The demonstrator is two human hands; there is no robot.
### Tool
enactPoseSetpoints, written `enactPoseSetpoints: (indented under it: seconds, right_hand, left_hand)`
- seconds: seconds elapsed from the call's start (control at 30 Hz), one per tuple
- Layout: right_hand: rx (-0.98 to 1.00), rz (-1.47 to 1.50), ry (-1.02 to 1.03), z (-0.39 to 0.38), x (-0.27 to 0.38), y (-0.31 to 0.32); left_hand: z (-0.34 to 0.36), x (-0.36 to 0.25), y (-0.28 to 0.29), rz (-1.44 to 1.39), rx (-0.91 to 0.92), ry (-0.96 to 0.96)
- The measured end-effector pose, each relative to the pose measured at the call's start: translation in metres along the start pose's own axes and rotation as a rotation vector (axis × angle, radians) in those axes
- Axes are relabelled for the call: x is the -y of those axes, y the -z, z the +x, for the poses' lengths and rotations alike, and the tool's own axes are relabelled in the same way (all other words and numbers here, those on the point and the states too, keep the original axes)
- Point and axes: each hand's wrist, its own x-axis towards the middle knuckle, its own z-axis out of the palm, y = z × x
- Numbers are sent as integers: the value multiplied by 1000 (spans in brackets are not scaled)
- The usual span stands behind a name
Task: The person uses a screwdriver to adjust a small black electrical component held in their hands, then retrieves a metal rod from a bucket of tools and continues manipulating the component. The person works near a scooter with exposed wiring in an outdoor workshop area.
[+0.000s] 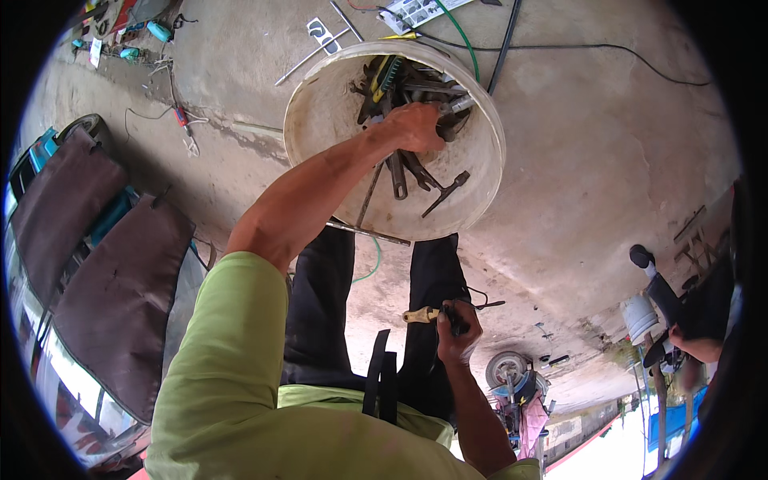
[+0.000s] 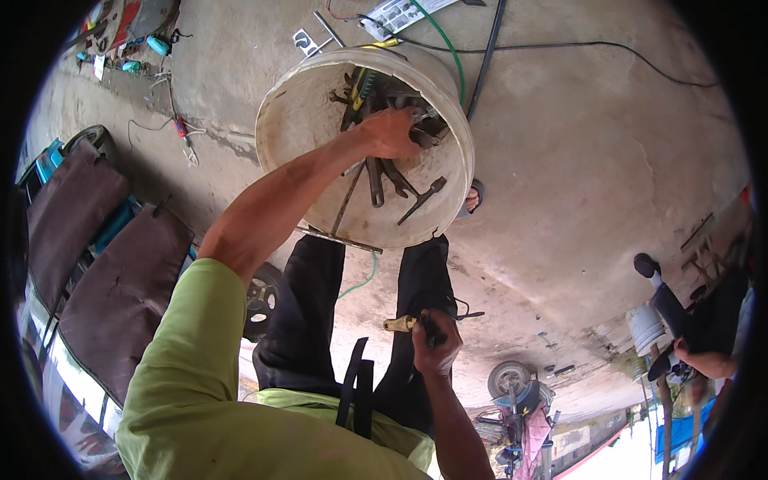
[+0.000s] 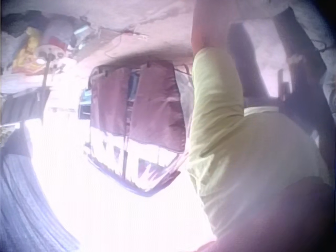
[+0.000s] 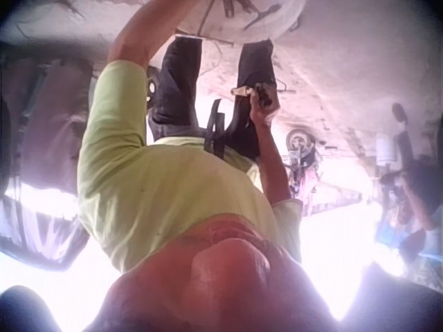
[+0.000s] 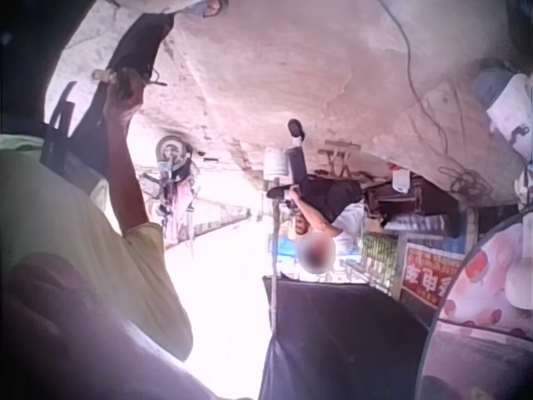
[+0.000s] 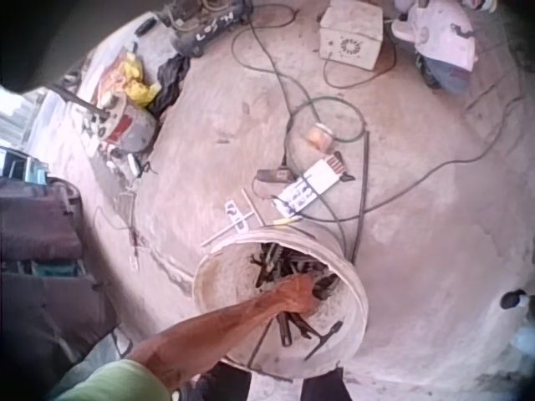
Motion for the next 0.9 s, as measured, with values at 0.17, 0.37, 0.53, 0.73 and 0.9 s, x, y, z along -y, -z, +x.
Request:
enactPoseSetpoints:
  seconds: [0.17, 0.37, 0.53, 0.73, 0.9]
  right_hand:
    - [-24, 1, 11, -5, -6, -5]
    - [-55, 26, 21, -10, -7, -14]
    - [-73, 29, 86, -11, 3, -12]
    - [-8, 287, 39, -25, 15, -7]
    - [224, 720, -99, -43, 131, 32]
  left_hand:
    - [-49, 13, -7, -143, -322, -97]
    - [-95, 20, 13, -423, -721, -45]
    - [-127, 24, 19, -319, -892, -171]
    - [-258, 0, 61, -1502, -600, -159]
    - [-417, -42, 91, -1701, -323, -255]
